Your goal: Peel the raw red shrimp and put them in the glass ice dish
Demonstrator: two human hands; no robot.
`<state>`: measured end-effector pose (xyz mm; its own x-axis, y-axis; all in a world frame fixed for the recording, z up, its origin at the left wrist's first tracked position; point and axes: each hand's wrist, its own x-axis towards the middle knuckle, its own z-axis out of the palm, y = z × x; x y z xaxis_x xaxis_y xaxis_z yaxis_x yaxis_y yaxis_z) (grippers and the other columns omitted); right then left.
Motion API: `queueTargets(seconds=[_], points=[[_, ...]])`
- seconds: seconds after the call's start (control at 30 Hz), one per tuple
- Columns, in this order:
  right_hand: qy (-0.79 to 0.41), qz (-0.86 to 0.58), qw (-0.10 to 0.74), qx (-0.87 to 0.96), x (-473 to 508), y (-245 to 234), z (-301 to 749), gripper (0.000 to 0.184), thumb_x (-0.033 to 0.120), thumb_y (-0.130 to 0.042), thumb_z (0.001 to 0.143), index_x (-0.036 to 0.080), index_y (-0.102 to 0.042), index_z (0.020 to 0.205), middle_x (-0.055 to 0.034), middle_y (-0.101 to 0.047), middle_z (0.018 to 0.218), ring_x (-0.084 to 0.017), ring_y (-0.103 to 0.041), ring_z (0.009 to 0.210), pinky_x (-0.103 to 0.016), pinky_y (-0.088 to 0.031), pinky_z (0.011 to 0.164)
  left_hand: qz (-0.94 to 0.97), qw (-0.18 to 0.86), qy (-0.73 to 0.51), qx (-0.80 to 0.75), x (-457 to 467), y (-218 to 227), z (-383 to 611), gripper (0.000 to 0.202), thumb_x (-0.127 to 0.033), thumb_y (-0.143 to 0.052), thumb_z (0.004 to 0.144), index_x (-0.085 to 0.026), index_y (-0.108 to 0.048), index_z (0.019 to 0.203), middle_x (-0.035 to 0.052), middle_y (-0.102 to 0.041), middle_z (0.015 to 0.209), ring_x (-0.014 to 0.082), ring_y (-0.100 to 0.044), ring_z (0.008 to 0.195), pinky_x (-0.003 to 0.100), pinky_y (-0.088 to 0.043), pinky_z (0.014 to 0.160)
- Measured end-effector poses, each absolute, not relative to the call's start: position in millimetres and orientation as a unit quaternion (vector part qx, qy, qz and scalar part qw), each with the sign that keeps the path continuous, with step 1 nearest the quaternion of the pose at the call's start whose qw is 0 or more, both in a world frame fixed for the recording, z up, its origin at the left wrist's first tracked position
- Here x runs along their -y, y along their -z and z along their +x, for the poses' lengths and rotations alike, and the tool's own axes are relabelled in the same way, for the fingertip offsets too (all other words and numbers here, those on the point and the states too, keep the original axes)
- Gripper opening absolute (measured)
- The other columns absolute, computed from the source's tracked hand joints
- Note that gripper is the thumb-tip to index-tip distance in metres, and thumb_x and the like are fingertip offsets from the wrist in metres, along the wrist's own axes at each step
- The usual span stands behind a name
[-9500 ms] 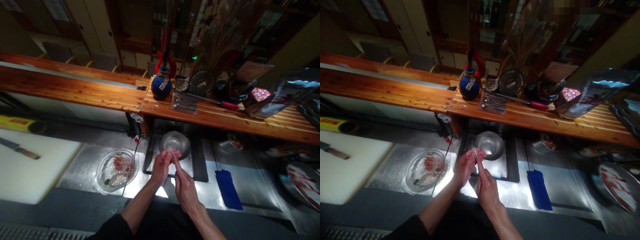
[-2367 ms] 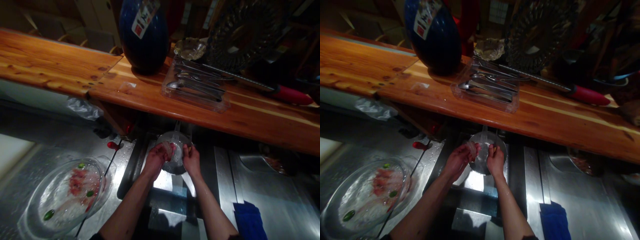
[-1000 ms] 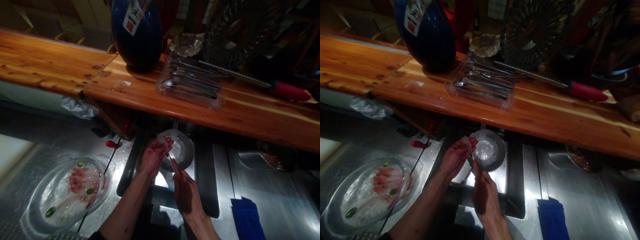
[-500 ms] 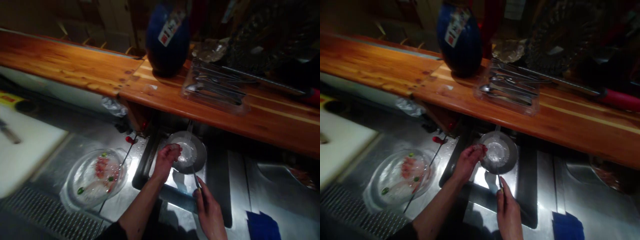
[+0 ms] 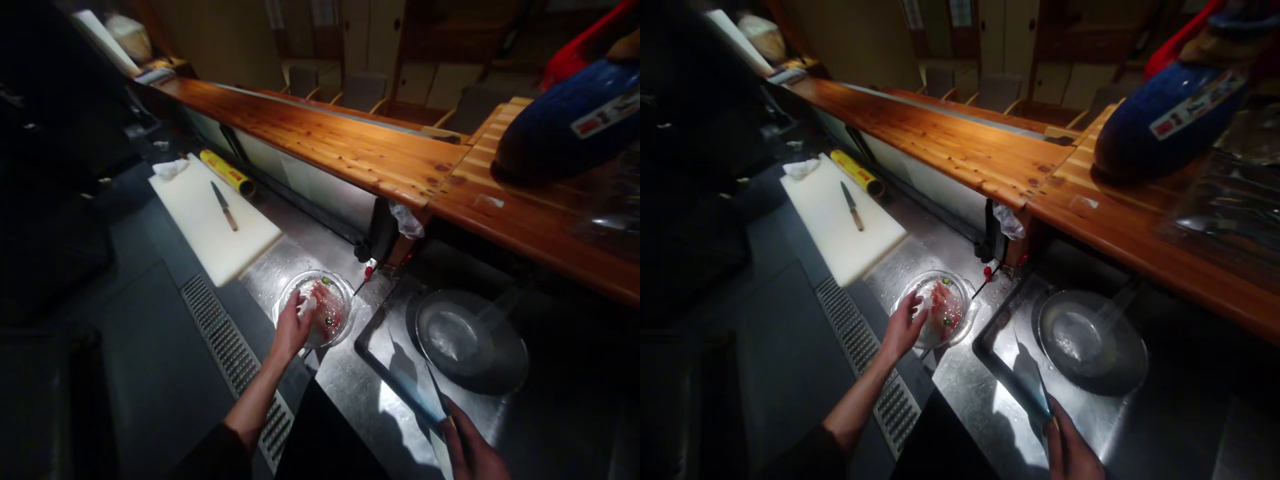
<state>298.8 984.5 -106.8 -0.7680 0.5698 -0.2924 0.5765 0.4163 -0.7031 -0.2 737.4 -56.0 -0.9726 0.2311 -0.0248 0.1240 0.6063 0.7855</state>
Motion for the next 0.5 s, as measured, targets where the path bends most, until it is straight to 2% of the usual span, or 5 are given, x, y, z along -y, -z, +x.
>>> queueTargets(seconds=[0.07, 0.17, 0.27, 0.37, 0.5], points=[[0.404, 0.312, -0.007, -0.860, -984, 104, 288, 0.055, 0.057, -0.042, 0.090, 0.019, -0.060, 0.126, -0.0101, -0.071, 0.114, -0.026, -0.069, 0.101, -0.032, -0.060, 0.082, 0.138, 0.018, -0.297, -0.945, -721, 58, -10, 0.043, -0.024, -0.054, 0.085, -0.008, -0.054, 0.125, 0.0174, -0.060, 0.115, 0.0273, -0.057, 0.105, 0.042, -0.046, 0.093], [0.389, 0.273, -0.017, -0.880, -979, 99, 276, 0.052, 0.054, -0.041, 0.092, 0.019, -0.060, 0.125, -0.0099, -0.071, 0.113, -0.024, -0.069, 0.100, -0.030, -0.060, 0.080, 0.207, 0.048, -0.121, -0.970, -710, 58, -13, 0.024, -0.022, -0.051, 0.087, -0.017, -0.069, 0.101, 0.0127, -0.060, 0.098, 0.0282, -0.055, 0.097, 0.043, -0.045, 0.087], [0.383, 0.243, -0.011, -0.891, -971, 93, 269, 0.050, 0.051, -0.040, 0.094, 0.018, -0.058, 0.127, -0.0094, -0.069, 0.117, -0.023, -0.068, 0.104, -0.030, -0.059, 0.084, 0.237, 0.092, 0.010, -0.967, -717, 60, -11, 0.028, -0.022, -0.046, 0.089, -0.017, -0.073, 0.094, 0.0145, -0.060, 0.098, 0.0319, -0.051, 0.098, 0.045, -0.042, 0.084], [0.389, 0.222, 0.006, -0.894, -964, 89, 266, 0.048, 0.047, -0.040, 0.095, 0.018, -0.056, 0.129, -0.0082, -0.068, 0.120, -0.022, -0.066, 0.108, -0.030, -0.057, 0.088, 0.227, 0.118, 0.066, -0.965, -729, 66, -14, 0.034, -0.016, -0.040, 0.090, -0.010, -0.074, 0.091, 0.0183, -0.060, 0.103, 0.0334, -0.049, 0.104, 0.045, -0.039, 0.087], [0.404, 0.226, 0.017, -0.886, -959, 86, 264, 0.048, 0.047, -0.041, 0.094, 0.018, -0.057, 0.129, -0.0082, -0.069, 0.117, -0.022, -0.068, 0.104, -0.030, -0.056, 0.090, 0.226, 0.130, 0.063, -0.963, -735, 72, -18, 0.035, -0.013, -0.039, 0.089, -0.010, -0.074, 0.090, 0.0179, -0.061, 0.104, 0.0327, -0.048, 0.104, 0.044, -0.038, 0.088]])
